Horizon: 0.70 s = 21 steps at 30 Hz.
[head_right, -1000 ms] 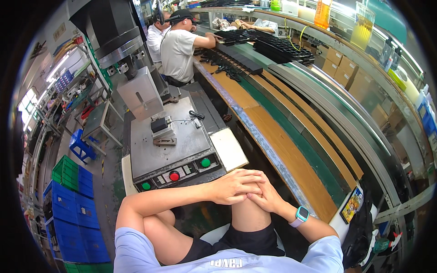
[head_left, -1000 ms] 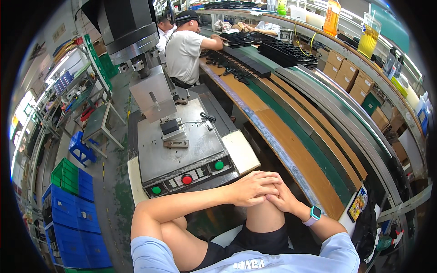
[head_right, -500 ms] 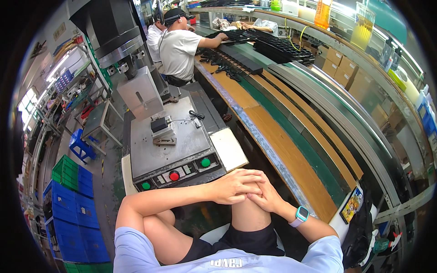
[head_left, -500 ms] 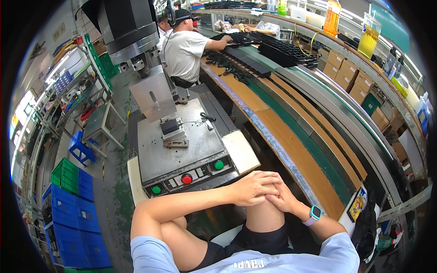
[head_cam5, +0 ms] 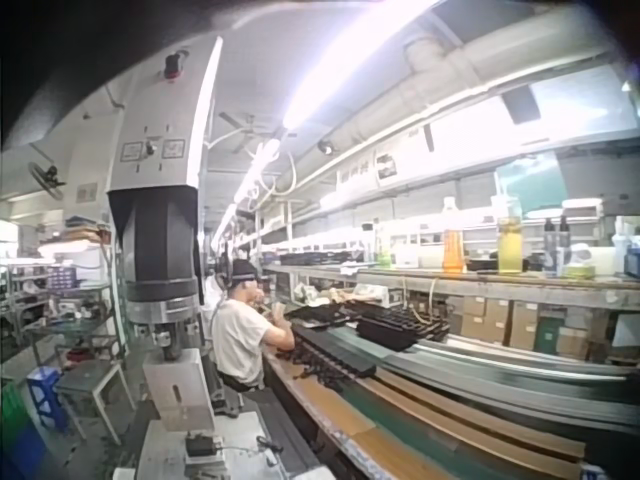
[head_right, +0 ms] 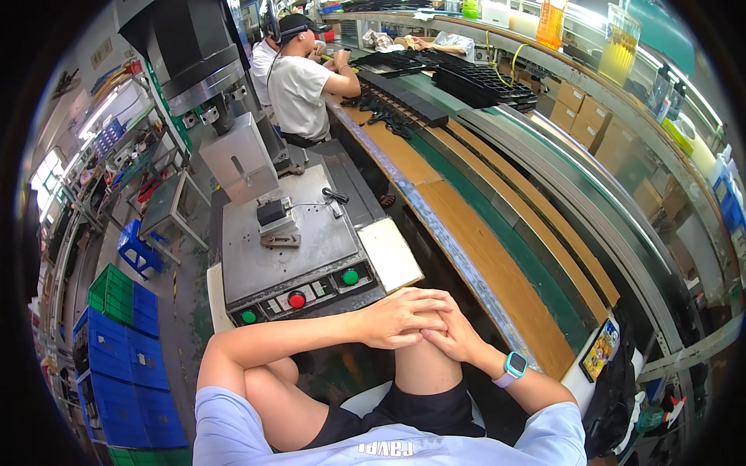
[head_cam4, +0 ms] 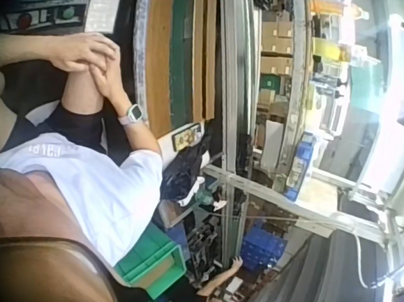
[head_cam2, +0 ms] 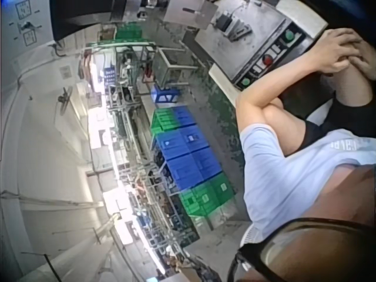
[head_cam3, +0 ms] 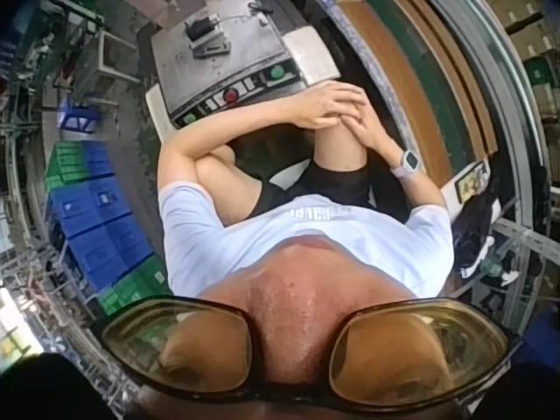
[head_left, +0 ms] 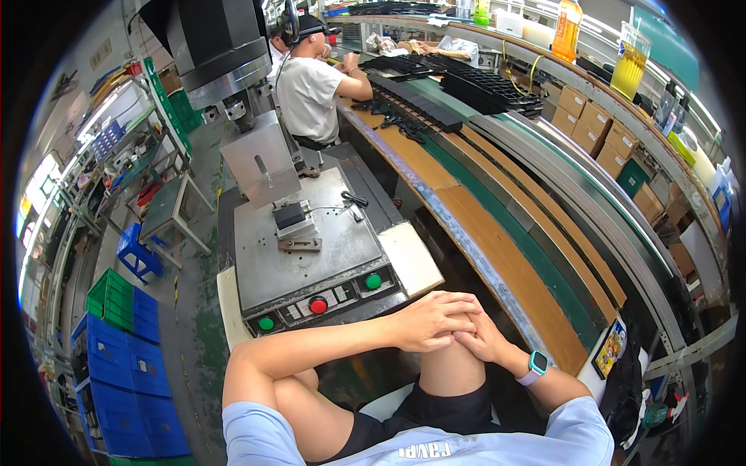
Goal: The person takes power adapter components from a conveyor belt, places them into a pressing machine fixture, and presses the buttons to press the parts together.
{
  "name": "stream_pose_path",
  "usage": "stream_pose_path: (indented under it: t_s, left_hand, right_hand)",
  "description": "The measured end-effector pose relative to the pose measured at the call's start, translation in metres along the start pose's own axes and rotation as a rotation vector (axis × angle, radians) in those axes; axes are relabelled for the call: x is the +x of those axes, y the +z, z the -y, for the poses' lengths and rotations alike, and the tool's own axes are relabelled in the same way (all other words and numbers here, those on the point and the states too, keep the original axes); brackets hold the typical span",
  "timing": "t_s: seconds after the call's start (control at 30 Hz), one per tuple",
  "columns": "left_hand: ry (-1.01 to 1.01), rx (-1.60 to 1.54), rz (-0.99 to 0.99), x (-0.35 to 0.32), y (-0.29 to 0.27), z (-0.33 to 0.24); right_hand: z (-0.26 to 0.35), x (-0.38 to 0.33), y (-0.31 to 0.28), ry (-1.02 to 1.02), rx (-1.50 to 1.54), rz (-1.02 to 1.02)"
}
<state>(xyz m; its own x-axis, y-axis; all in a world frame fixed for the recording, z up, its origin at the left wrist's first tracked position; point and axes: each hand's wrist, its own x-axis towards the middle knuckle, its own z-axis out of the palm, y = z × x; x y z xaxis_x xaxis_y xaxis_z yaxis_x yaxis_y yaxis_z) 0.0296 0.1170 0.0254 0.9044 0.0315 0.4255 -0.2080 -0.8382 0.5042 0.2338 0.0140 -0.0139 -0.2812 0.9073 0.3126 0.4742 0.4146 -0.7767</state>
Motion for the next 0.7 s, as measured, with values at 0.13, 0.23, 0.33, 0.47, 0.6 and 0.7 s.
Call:
stream_pose_path:
  t_s: [0.13, 0.23, 0.33, 0.47, 0.6, 0.7]
  left_hand:
    - [-0.019, -0.011, -0.002, -0.001, 0.0, -0.002]
    - [-0.03, -0.021, -0.007, 0.001, -0.002, -0.009]
    - [-0.029, -0.002, -0.024, -0.002, -0.005, -0.018]
    - [0.008, 0.049, -0.052, -0.002, -0.007, -0.03]
    - [0.027, 0.103, -0.06, -0.005, -0.007, -0.033]
    - [0.054, 0.123, -0.014, -0.007, -0.014, -0.032]
  right_hand:
    - [0.003, 0.001, 0.0, -0.021, 0.013, -0.012]
    - [0.006, -0.001, -0.001, -0.017, 0.007, -0.007]
    - [0.02, 0.001, 0.001, -0.021, 0.004, 0.005]
    - [0.027, 0.0, 0.002, -0.044, 0.041, 0.009]
    - [0.032, 0.003, 0.003, -0.052, 0.037, 0.016]
    - [0.034, 0.003, 0.002, -0.056, 0.038, 0.023]
